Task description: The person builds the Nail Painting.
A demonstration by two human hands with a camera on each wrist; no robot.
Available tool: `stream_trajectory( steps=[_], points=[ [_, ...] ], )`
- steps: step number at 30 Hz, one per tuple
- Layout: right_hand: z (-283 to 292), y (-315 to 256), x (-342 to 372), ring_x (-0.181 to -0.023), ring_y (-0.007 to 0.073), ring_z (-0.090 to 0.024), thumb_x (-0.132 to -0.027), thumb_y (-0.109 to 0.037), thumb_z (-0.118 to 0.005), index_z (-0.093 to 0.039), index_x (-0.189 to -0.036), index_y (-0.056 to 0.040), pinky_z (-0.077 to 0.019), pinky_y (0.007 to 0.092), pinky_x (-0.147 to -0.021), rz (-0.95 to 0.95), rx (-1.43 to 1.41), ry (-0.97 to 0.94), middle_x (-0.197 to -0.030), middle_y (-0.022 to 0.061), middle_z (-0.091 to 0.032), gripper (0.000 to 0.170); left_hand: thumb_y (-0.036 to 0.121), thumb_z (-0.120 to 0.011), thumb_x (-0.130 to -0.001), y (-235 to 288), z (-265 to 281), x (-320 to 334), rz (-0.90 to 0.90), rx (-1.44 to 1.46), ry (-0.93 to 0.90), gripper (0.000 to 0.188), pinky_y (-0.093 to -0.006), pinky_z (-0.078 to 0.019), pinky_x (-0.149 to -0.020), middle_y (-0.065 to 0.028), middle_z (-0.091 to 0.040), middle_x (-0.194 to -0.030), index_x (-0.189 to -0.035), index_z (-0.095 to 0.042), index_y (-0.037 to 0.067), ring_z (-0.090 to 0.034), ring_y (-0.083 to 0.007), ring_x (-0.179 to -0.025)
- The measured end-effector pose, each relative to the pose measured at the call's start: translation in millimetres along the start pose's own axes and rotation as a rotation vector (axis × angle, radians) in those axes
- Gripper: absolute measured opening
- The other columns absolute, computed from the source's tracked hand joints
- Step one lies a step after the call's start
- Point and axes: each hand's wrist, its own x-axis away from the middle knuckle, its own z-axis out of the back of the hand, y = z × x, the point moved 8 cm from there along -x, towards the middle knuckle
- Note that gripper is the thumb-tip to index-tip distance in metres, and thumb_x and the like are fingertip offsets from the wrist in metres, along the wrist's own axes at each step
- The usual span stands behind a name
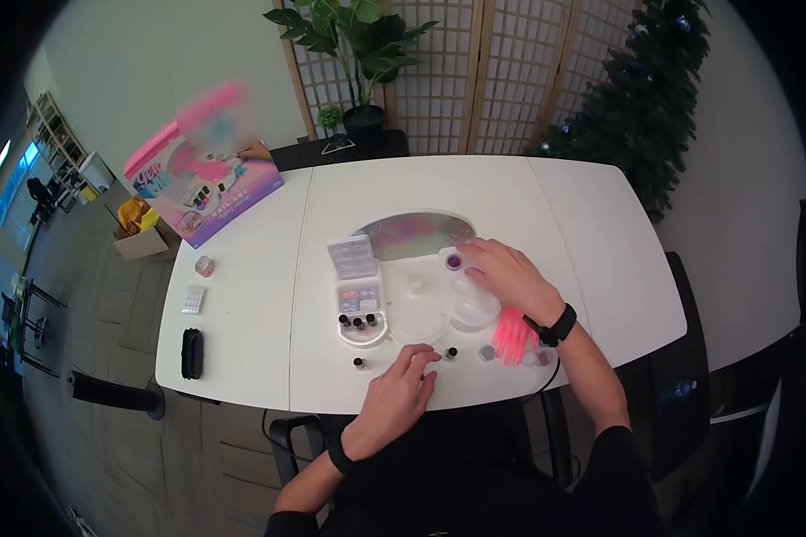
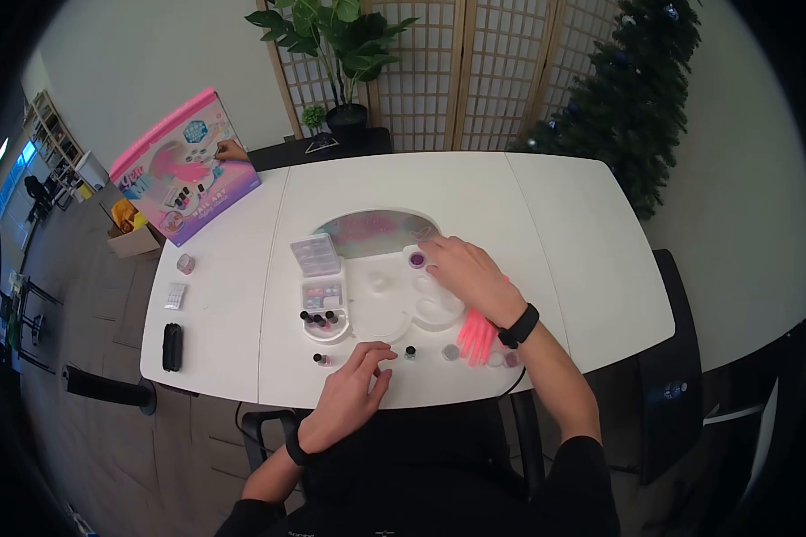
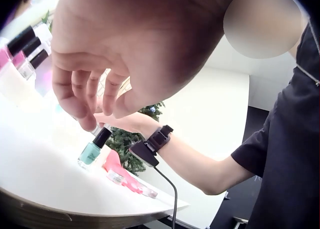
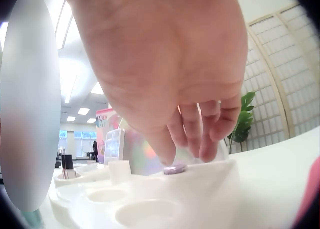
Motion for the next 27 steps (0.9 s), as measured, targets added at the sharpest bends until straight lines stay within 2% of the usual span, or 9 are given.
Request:
stream_trajectory(
  steps=[1, 4, 7, 11, 14, 17, 21, 24, 27],
  points=[
    [12, 3, 10, -0.103, 0.0368, -0.073, -0.099, -0.012, -0.072, -0.073, -0.124, -0.0024, -0.0594, 0.0470, -0.093, -0.009, -0.024, 0.047, -0.118, 0.0155, -0.073, 0.027, 0.010, -0.067, -0.105, 1, 1, 0, -0.015, 0.016, 0.021, 0.026, -0.0468, -0.0601, -0.073, -0.0097, -0.064, -0.135, -0.130, -0.062, 0.007, -0.075, -0.0328, -0.086],
    [40, 18, 48, -0.102, 0.0356, -0.073, -0.100, -0.012, -0.071, -0.073, -0.124, -0.0015, -0.0587, 0.0450, -0.094, -0.145, -0.053, -0.075, -0.116, 0.0167, -0.073, 0.027, 0.010, -0.067, -0.105, 5, 4, 0, -0.026, 0.018, 0.040, 0.025, -0.0479, -0.0601, -0.071, -0.0099, -0.065, -0.129, -0.130, -0.062, 0.008, -0.074, -0.0344, -0.084],
    [56, 38, 95, -0.101, 0.0341, -0.073, -0.101, -0.012, -0.070, -0.074, -0.123, -0.0013, -0.0578, 0.0437, -0.092, -0.388, -0.085, -0.257, -0.112, 0.0157, -0.074, 0.025, 0.010, -0.067, -0.105, 15, -1, -3, -0.052, 0.013, 0.024, 0.024, -0.0476, -0.0601, -0.071, -0.0101, -0.067, -0.121, -0.129, -0.064, 0.008, -0.074, -0.0344, -0.084],
    [55, 52, 159, -0.096, 0.0332, -0.074, -0.102, -0.012, -0.069, -0.075, -0.120, -0.0014, -0.0580, 0.0430, -0.087, -0.431, -0.044, -0.249, -0.108, 0.0149, -0.074, 0.022, 0.007, -0.070, -0.103, 33, -20, -12, -0.090, 0.003, -0.043, 0.022, -0.0425, -0.0592, -0.073, -0.0092, -0.072, -0.113, -0.124, -0.068, 0.007, -0.074, -0.0289, -0.084],
    [51, 57, 189, -0.092, 0.0335, -0.074, -0.102, -0.014, -0.070, -0.074, -0.118, -0.0009, -0.0580, 0.0430, -0.084, -0.498, -0.082, -0.201, -0.106, 0.0146, -0.075, 0.021, 0.008, -0.069, -0.103, 52, -40, -26, -0.229, -0.035, -0.047, 0.021, -0.0439, -0.0595, -0.071, -0.0087, -0.072, -0.110, -0.124, -0.068, 0.008, -0.074, -0.0307, -0.086],
    [43, 56, 209, -0.097, 0.0354, -0.073, -0.103, -0.016, -0.068, -0.073, -0.119, -0.0028, -0.0580, 0.0455, -0.089, -0.581, -0.079, -0.192, -0.106, 0.0130, -0.074, 0.021, 0.008, -0.067, -0.103, 75, -63, -47, -0.334, -0.089, -0.047, 0.021, -0.0452, -0.0597, -0.071, -0.0084, -0.071, -0.105, -0.124, -0.068, 0.008, -0.074, -0.0316, -0.087],
    [47, 50, 207, -0.096, 0.0348, -0.073, -0.103, -0.018, -0.070, -0.071, -0.120, -0.0046, -0.0591, 0.0449, -0.084, -0.632, -0.081, -0.076, -0.106, 0.0134, -0.073, 0.022, 0.006, -0.067, -0.101, 109, -95, -60, -0.464, -0.114, -0.067, 0.022, -0.0454, -0.0590, -0.066, -0.0097, -0.069, -0.098, -0.123, -0.068, 0.005, -0.074, -0.0305, -0.086],
    [43, 62, 198, -0.099, 0.0337, -0.072, -0.102, -0.019, -0.072, -0.070, -0.121, -0.0056, -0.0596, 0.0453, -0.082, -0.525, -0.006, 0.020, -0.109, 0.0120, -0.071, 0.024, 0.003, -0.067, -0.098, 126, -114, -61, -0.546, -0.138, -0.106, 0.025, -0.0449, -0.0577, -0.062, -0.0109, -0.067, -0.094, -0.123, -0.068, 0.003, -0.073, -0.0292, -0.082],
    [34, 68, 191, -0.102, 0.0330, -0.070, -0.101, -0.019, -0.073, -0.069, -0.121, -0.0059, -0.0599, 0.0467, -0.084, -0.398, -0.017, 0.056, -0.110, 0.0108, -0.069, 0.025, 0.005, -0.068, -0.100, 127, -115, -61, -0.540, -0.121, -0.139, 0.023, -0.0456, -0.0583, -0.063, -0.0106, -0.068, -0.095, -0.123, -0.069, 0.004, -0.073, -0.0304, -0.083]
  ],
)
